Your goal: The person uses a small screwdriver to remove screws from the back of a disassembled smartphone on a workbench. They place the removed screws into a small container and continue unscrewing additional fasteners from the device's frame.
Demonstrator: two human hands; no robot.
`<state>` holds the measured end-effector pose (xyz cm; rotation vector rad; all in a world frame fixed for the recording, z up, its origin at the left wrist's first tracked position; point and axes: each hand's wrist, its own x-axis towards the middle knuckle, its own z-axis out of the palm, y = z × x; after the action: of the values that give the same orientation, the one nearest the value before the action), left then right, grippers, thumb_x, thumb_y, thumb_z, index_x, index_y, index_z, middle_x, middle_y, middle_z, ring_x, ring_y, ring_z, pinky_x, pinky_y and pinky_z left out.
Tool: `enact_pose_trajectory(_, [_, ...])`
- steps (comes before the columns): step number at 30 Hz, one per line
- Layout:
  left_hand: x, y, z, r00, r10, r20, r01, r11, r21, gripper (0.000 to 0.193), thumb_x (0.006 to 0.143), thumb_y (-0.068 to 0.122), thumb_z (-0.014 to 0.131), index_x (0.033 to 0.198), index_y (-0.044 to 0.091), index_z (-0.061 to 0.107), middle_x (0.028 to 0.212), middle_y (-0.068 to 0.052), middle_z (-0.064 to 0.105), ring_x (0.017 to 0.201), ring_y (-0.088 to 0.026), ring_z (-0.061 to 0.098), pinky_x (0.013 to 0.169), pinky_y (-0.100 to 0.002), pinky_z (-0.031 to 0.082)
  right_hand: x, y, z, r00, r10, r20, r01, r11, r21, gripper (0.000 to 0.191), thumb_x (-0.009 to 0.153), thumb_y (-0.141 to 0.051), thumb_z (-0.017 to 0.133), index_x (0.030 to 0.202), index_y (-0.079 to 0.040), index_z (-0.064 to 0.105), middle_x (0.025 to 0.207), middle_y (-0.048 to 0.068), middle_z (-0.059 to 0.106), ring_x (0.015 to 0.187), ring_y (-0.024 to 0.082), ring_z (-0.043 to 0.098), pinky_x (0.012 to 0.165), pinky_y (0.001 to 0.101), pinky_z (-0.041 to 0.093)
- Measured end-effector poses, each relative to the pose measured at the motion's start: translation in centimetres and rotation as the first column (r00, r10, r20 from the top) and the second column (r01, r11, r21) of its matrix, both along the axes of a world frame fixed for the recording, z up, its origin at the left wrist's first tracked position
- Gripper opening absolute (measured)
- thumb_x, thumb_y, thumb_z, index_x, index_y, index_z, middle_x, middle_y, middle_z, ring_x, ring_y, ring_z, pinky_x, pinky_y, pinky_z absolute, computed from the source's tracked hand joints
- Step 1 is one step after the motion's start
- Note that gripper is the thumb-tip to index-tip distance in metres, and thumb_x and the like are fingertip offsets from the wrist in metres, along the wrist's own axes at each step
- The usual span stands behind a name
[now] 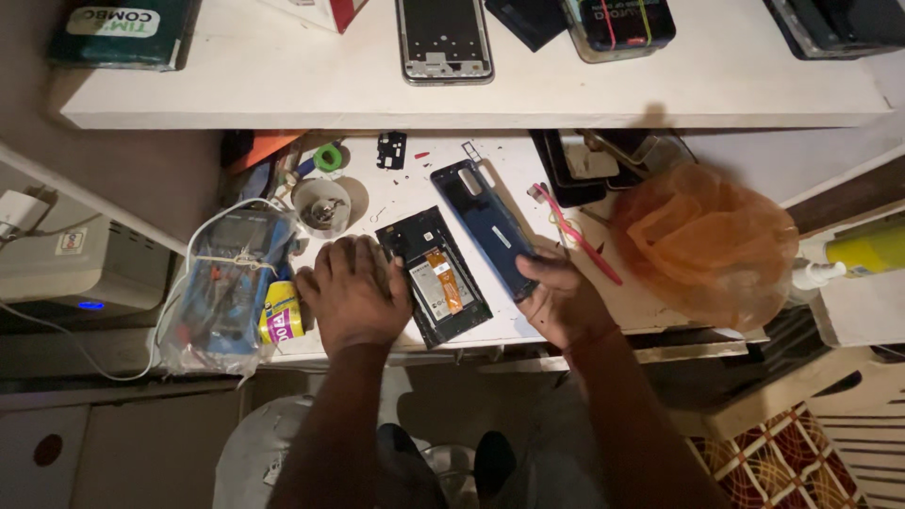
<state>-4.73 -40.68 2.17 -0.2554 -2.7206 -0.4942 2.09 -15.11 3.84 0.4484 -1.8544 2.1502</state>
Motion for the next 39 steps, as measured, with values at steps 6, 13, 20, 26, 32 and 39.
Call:
enact_pose_trajectory(6, [0.0,-0.1,0.4,0.998,-0.01,0.063,0.009,1.0,0.015,0.063,0.095,0.047,0.051,0.138,0.002,0.063,0.139,-0.021,0.056,0.136,-0.038,0.043,0.112,-0.063,0.024,-0.1,0.3,0.8,0.805,0.287,0.519,0.039,0.848,-0.528,0.018,0.102,-0.017,0.068,0.107,0.0,0.067,0.085,0.004,0.07,0.071,0.01,0.066,0.064,0.0216,0.055])
enact_pose_trajectory(13, [0.1,0.0,0.6,1.0,-0.007,0.019,0.007,1.0,0.017,0.061,0.096,0.047,0.051,0.136,0.002,0.063,0.138,-0.022,0.057,0.135,-0.039,0.044,0.113,-0.063,0.024,-0.4,-0.5,2.7,0.691,0.134,0.71,0.2,0.909,-0.366,0.023,0.094,-0.019,0.066,0.102,0.002,0.069,0.078,0.004,0.07,0.061,0.008,0.065,0.053,0.0193,0.052])
enact_pose_trajectory(20, [0.4,0.2,1.5,1.0,0.003,0.013,-0.003,0.999,0.032,0.059,0.092,0.046,0.056,0.13,0.002,0.066,0.133,-0.018,0.059,0.13,-0.037,0.048,0.11,-0.064,0.028,0.1,-3.3,2.8,0.699,-0.553,-0.454,0.705,0.424,0.569,0.016,0.094,-0.005,0.077,0.109,-0.003,0.077,0.099,0.006,0.065,0.073,0.013,0.058,0.058,0.0238,0.049])
enact_pose_trajectory(26, [0.5,0.5,1.9,1.0,0.004,0.022,-0.004,1.0,0.025,0.06,0.093,0.047,0.054,0.132,0.003,0.063,0.136,-0.018,0.058,0.132,-0.037,0.047,0.111,-0.064,0.027,0.5,-3.4,3.5,0.68,-0.443,-0.584,0.733,0.392,0.556,0.023,0.089,0.0,0.081,0.112,-0.004,0.077,0.104,0.005,0.065,0.089,0.015,0.057,0.075,0.0272,0.05])
enact_pose_trajectory(32, [0.6,0.7,2.0,0.999,0.019,0.033,-0.019,1.0,-0.014,0.06,0.094,0.048,0.052,0.134,0.004,0.062,0.138,-0.02,0.056,0.134,-0.038,0.045,0.111,-0.065,0.026,1.1,-3.6,4.2,0.692,-0.502,-0.519,0.719,0.416,0.557,0.026,0.092,0.0,0.078,0.118,-0.005,0.076,0.108,0.005,0.062,0.096,0.015,0.062,0.079,0.0272,0.055])
enact_pose_trajectory(39, [0.5,0.5,1.6,1.0,0.008,0.02,-0.008,1.0,-0.02,0.061,0.094,0.048,0.052,0.135,0.003,0.061,0.139,-0.021,0.055,0.136,-0.039,0.043,0.11,-0.066,0.024,0.2,-2.7,2.2,0.663,-0.479,-0.575,0.748,0.426,0.509,0.019,0.094,-0.003,0.079,0.112,0.0,0.073,0.105,0.006,0.064,0.085,0.013,0.061,0.067,0.0215,0.053])
